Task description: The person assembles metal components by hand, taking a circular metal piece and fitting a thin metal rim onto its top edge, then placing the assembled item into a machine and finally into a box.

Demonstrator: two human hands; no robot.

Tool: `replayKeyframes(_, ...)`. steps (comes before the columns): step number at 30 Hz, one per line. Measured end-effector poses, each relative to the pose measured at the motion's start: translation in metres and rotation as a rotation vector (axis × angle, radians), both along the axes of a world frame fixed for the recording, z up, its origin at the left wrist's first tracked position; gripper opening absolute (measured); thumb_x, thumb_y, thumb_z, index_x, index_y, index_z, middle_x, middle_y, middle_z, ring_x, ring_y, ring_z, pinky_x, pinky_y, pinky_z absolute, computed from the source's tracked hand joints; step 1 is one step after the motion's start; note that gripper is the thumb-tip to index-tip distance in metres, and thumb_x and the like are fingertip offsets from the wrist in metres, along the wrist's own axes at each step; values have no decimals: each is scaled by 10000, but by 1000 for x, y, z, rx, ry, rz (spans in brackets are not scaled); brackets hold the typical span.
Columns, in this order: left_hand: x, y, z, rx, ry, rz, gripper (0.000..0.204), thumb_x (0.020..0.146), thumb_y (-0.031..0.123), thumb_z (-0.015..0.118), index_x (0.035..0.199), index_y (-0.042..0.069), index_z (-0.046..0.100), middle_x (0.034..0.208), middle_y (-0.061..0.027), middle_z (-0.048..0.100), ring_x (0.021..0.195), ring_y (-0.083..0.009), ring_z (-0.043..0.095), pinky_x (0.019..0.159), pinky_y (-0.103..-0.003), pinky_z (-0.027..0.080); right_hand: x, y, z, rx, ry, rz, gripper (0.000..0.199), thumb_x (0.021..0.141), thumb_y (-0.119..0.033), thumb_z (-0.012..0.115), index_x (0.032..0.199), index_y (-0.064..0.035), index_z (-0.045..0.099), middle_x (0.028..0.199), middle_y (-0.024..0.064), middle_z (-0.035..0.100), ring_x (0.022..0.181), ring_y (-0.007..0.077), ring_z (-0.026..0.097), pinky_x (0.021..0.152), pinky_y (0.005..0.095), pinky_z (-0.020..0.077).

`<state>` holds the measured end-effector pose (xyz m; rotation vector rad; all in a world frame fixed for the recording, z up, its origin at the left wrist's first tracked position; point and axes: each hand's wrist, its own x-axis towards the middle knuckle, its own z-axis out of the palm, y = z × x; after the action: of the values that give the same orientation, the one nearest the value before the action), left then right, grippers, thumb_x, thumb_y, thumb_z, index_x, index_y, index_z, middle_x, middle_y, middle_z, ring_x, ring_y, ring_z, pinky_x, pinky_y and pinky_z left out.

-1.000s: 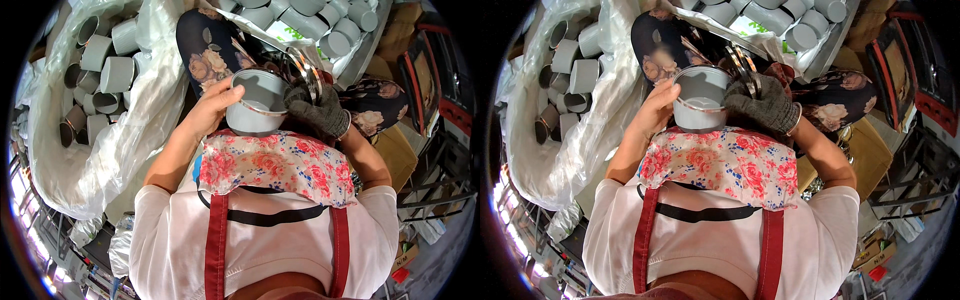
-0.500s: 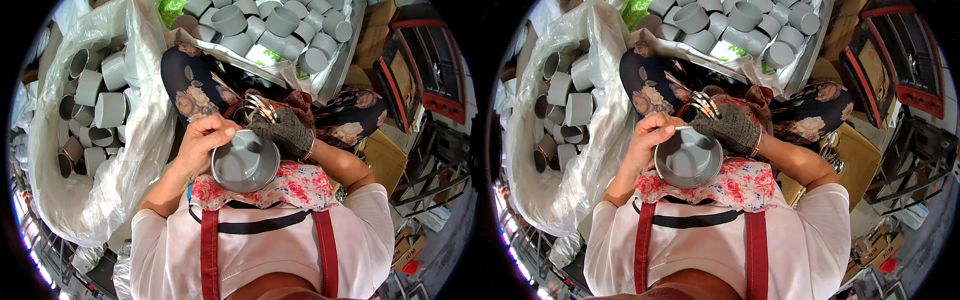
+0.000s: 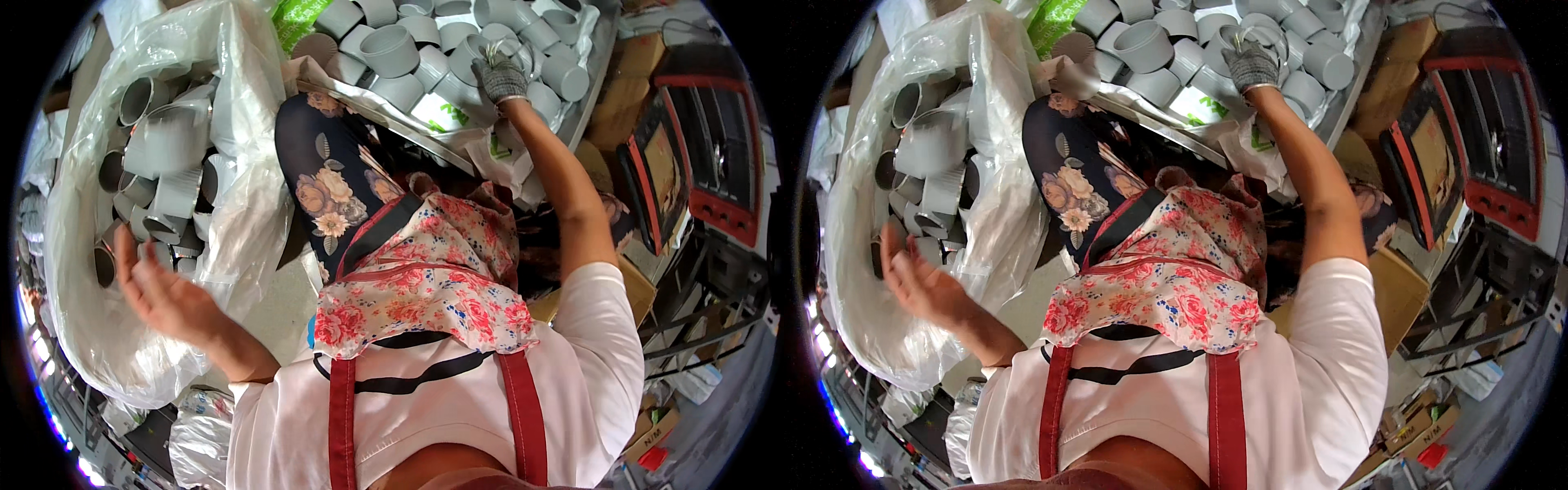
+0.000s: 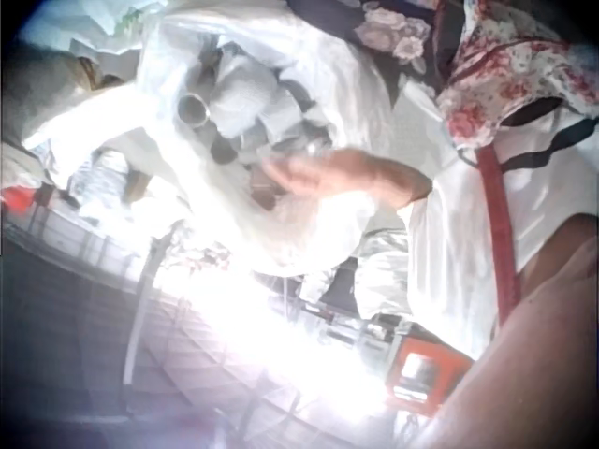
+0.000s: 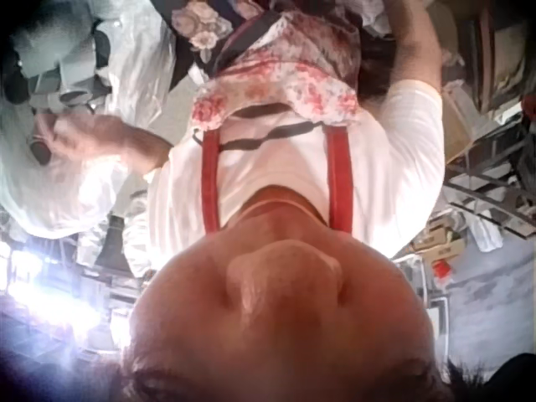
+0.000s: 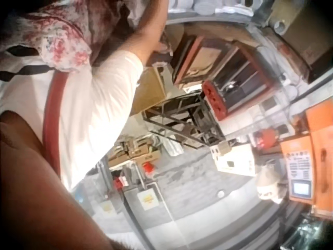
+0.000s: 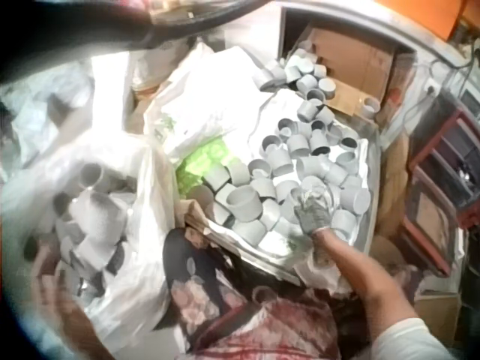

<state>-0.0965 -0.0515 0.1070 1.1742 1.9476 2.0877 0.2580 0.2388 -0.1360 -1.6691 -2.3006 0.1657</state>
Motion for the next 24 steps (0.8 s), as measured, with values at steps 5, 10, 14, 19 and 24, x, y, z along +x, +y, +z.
replayKeyframes(5,43,24,-35,-286,-69,-475,325,742,-45,535,1066,-43,529,1120,-148,530,1061,-210,494,945,-319,337,-12,2,-8,-306,80,29,343,796,-410,481,909,-117,621,945,164,585,835,337,558,749,406,438)
replayKeyframes(10,70,65,-44,-265,79,-936,230,712,-4,613,941,-20,605,1038,-150,565,1005,-229,524,888,-326,376,-22,-91,126,-839,510,247,185,779,-204,604,878,-49,625,687,41,568,529,126,493,491,250,392)
replayKeyframes(14,107,79,-52,-372,354,-1060,524,686,211,679,1129,-4,499,1120,-170,513,1026,-284,508,885,-325,387,-27,-154,169,-1090,751,480,221,781,-195,621,917,-20,607,733,34,598,668,94,540,640,248,464)
replayKeyframes(19,109,52,-79,-638,62,-1267,466,676,275,700,1043,27,557,896,-89,529,828,-191,514,733,-279,407,-34,-198,157,-1094,817,344,235,753,-219,640,896,-35,611,745,38,601,687,109,549,636,249,455)
replayKeyframes(24,90,24,-99,-547,-202,-1328,224,678,164,718,828,18,637,713,-19,478,662,-108,446,599,-229,357,-47,-226,153,-941,921,455,266,706,-243,678,897,-65,622,743,37,606,684,122,553,655,268,455)
